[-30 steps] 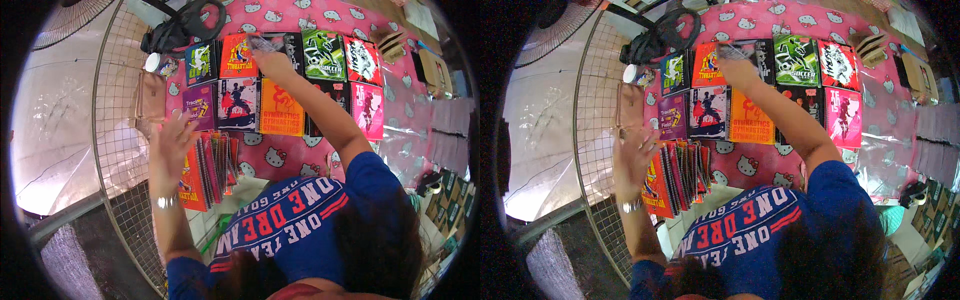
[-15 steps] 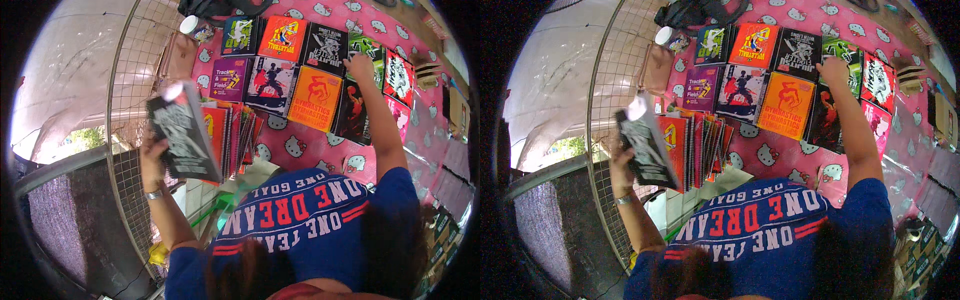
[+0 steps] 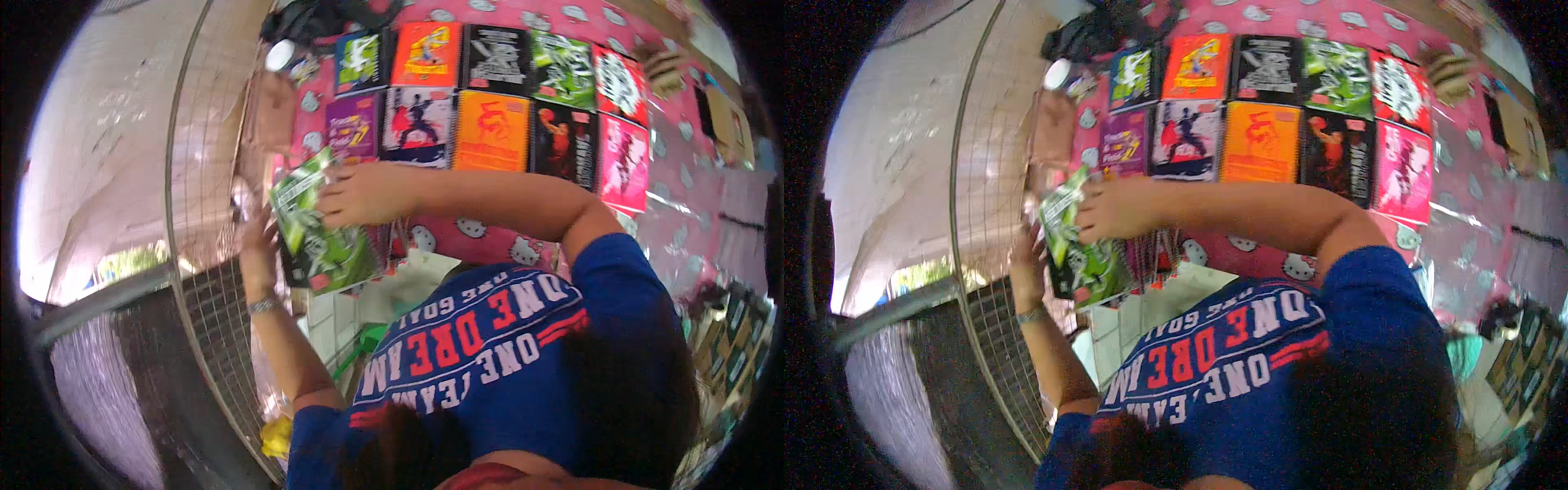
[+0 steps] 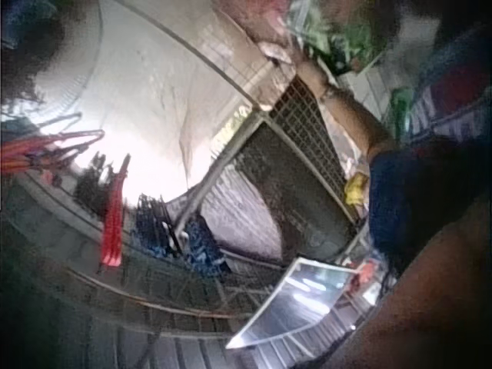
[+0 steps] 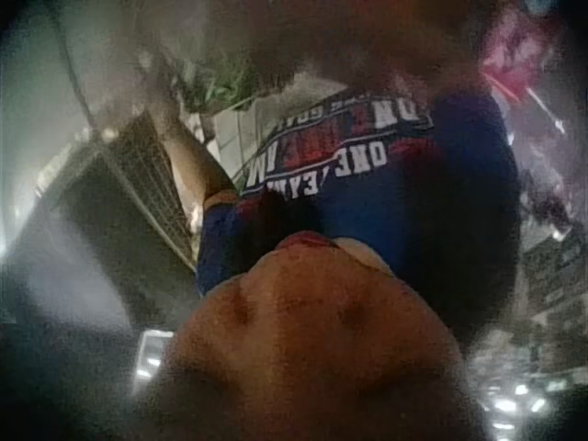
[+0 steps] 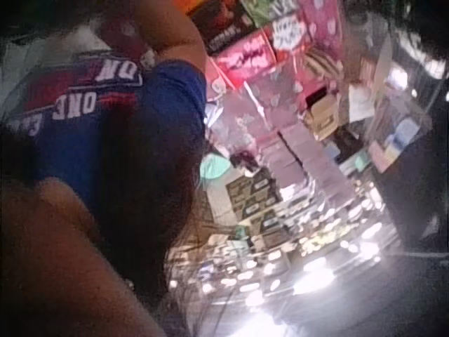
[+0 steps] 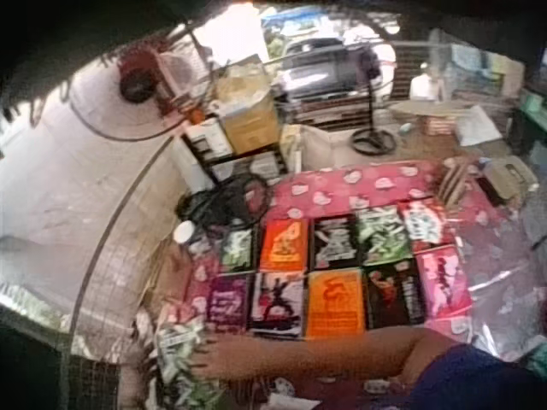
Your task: The person places spiral notebooks into clear plastic bags, seals them using a tape dispenser, and organizes the packed notebooks into various stacks on a table.
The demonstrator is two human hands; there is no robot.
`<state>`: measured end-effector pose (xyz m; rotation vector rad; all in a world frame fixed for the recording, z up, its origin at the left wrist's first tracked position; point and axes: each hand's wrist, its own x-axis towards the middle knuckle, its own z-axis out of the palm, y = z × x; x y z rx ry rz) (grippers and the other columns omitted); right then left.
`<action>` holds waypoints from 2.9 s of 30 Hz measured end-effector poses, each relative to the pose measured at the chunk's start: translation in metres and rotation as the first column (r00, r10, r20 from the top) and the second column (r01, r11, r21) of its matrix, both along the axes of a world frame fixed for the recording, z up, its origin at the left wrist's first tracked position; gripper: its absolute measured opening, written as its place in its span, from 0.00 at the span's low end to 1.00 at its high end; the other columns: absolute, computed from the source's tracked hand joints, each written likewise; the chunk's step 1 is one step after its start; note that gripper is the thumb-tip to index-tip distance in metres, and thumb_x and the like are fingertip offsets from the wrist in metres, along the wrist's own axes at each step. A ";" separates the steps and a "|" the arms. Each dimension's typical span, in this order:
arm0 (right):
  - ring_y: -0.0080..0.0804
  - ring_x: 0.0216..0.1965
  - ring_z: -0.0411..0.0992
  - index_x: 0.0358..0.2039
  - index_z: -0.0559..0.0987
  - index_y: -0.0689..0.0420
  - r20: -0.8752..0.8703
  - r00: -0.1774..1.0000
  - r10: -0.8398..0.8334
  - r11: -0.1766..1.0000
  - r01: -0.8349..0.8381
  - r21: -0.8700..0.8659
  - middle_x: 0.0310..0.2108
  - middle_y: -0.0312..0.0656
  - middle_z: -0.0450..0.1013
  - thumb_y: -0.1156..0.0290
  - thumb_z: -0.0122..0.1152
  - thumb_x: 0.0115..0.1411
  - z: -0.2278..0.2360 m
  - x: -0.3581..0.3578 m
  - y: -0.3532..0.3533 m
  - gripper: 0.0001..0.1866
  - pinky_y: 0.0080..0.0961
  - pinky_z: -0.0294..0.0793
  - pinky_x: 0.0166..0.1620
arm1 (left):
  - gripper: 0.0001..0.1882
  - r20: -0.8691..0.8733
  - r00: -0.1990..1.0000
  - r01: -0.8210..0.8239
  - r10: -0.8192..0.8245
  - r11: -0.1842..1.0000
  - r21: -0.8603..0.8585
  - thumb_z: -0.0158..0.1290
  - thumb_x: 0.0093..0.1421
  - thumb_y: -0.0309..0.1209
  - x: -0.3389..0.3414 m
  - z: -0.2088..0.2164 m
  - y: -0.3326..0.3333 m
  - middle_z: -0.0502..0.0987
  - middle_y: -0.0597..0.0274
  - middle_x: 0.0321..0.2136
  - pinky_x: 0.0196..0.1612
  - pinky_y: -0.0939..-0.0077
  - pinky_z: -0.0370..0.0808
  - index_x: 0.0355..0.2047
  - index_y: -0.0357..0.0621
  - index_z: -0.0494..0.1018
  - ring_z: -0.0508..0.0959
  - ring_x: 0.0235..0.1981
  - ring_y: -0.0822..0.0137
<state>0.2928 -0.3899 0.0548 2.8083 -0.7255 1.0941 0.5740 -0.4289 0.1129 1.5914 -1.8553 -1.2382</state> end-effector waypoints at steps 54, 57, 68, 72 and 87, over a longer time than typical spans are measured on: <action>0.47 0.57 0.62 0.44 0.71 0.57 0.175 0.984 0.042 0.990 -0.065 0.126 0.51 0.47 0.66 0.63 0.53 0.53 -0.007 0.038 0.052 0.19 0.48 0.57 0.59 | 0.26 -0.504 0.861 0.018 0.060 0.989 0.149 0.41 0.63 0.29 0.032 -0.010 0.026 0.61 0.54 0.60 0.61 0.69 0.60 0.61 0.35 0.56 0.65 0.58 0.60; 0.48 0.61 0.57 0.51 0.68 0.57 0.368 0.925 -0.091 0.958 -0.020 0.287 0.58 0.50 0.60 0.57 0.52 0.57 -0.001 0.055 0.071 0.25 0.52 0.48 0.63 | 0.27 -0.718 0.635 0.087 0.286 0.897 0.433 0.41 0.65 0.33 0.025 -0.009 0.026 0.61 0.56 0.60 0.61 0.71 0.59 0.62 0.35 0.55 0.64 0.58 0.63; 0.53 0.63 0.50 0.60 0.60 0.59 -0.059 0.570 -0.819 0.427 0.676 0.601 0.61 0.54 0.55 0.53 0.61 0.50 -0.094 -0.121 0.130 0.40 0.47 0.45 0.65 | 0.29 0.070 0.990 0.137 -0.120 0.925 -0.355 0.49 0.62 0.29 0.027 -0.011 0.029 0.68 0.55 0.53 0.50 0.76 0.69 0.62 0.36 0.54 0.71 0.49 0.69; 0.49 0.64 0.52 0.61 0.58 0.58 -0.647 0.257 -0.718 0.177 0.966 0.187 0.62 0.49 0.56 0.70 0.54 0.53 -0.185 -0.170 0.232 0.34 0.44 0.54 0.63 | 0.27 -0.326 0.945 -0.094 0.023 0.974 -0.205 0.44 0.64 0.40 -0.070 0.033 0.064 0.67 0.51 0.53 0.54 0.63 0.67 0.59 0.39 0.58 0.69 0.52 0.59; 0.49 0.59 0.59 0.59 0.64 0.53 -0.327 0.463 -0.824 0.339 0.865 0.369 0.60 0.53 0.56 0.58 0.56 0.55 -0.137 -0.091 0.114 0.31 0.44 0.60 0.57 | 0.36 -0.608 0.787 -0.144 0.100 0.989 -0.025 0.54 0.53 0.20 -0.071 0.084 0.076 0.70 0.53 0.51 0.51 0.66 0.71 0.62 0.37 0.53 0.73 0.49 0.62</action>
